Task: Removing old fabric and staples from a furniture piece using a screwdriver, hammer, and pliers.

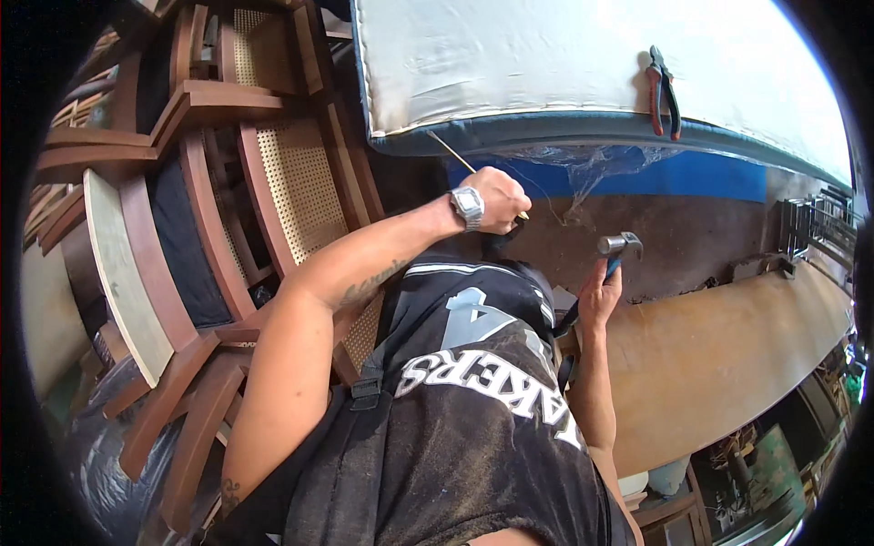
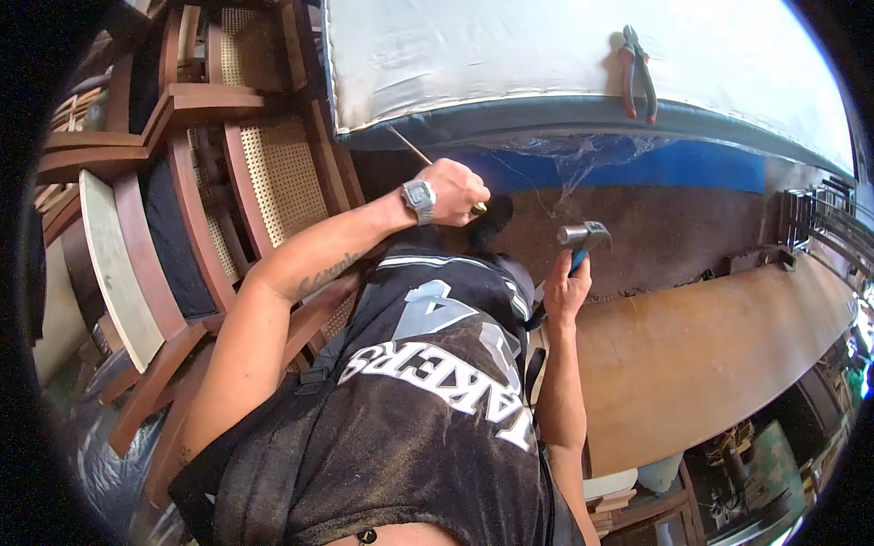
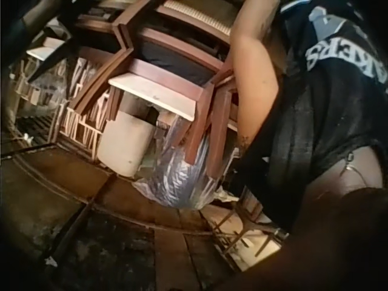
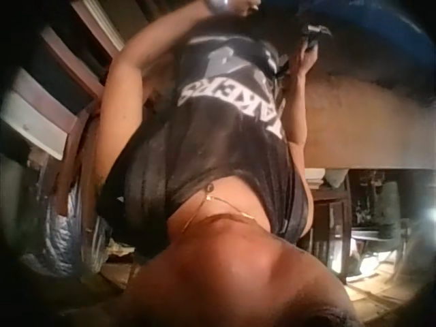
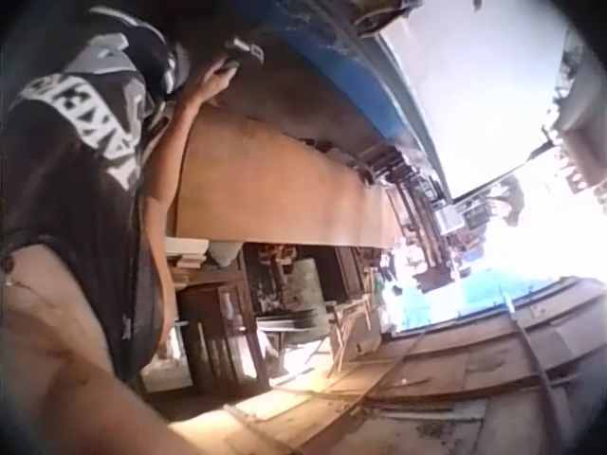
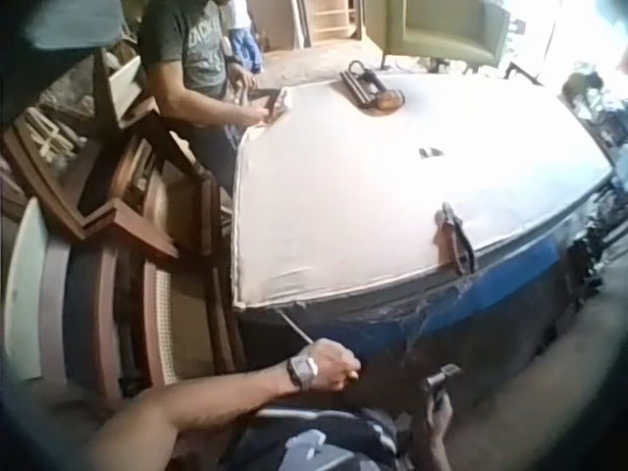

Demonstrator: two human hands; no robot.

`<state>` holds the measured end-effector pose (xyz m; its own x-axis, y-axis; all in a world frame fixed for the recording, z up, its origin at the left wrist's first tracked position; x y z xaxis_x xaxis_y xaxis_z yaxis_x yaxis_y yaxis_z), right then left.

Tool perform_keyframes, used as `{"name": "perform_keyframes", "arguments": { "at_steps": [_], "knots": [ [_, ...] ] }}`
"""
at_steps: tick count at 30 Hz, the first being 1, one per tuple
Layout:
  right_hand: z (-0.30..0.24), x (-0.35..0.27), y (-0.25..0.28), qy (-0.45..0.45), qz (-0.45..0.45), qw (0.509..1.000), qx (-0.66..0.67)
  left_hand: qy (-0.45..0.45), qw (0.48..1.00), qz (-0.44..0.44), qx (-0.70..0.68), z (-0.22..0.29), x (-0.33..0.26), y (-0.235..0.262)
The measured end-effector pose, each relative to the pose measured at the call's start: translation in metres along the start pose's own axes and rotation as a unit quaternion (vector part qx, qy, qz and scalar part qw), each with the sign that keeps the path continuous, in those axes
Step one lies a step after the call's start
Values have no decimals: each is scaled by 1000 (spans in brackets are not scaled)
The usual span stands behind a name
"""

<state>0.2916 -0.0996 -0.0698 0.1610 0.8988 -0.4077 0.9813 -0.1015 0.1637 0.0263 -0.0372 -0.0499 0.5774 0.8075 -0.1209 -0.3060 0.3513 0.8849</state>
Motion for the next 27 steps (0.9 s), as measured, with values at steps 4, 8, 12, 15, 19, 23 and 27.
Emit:
{"name": "perform_keyframes", "arguments": {
  "at_steps": [4,8,12,15,19,23,27],
  "knots": [
    [-3,10,-22,121,-62,984,-118,-43,996,73,-27,-14,-12,16],
    [-16,7,-43,108,-102,984,-101,-58,994,69,-60,-17,-17,26],
    [-28,1,-53,79,-101,990,-67,-75,987,81,-113,-19,-22,32],
    [-32,-1,-55,69,-111,988,-82,-95,980,117,-132,-16,-23,38],
    [-32,0,-58,104,-105,984,-96,-90,979,124,-138,-18,-24,42],
    [-46,-4,-63,71,-115,991,-21,-91,965,137,-204,-22,-22,52],
    [-67,0,-68,97,-113,988,-35,-98,958,154,-221,-21,-22,59]
  ]
}}
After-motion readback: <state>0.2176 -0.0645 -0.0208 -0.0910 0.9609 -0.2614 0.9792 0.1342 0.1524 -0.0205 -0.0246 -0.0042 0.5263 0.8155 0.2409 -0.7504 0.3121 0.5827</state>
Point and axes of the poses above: each hand's wrist, its own x-axis towards the middle knuckle, its own y-axis out of the back of the hand, z = x × y, the point moved 1 cm from there along x, towards the middle knuckle, and after that the axes turned 2 degrees about x, right-handed, at the moved point
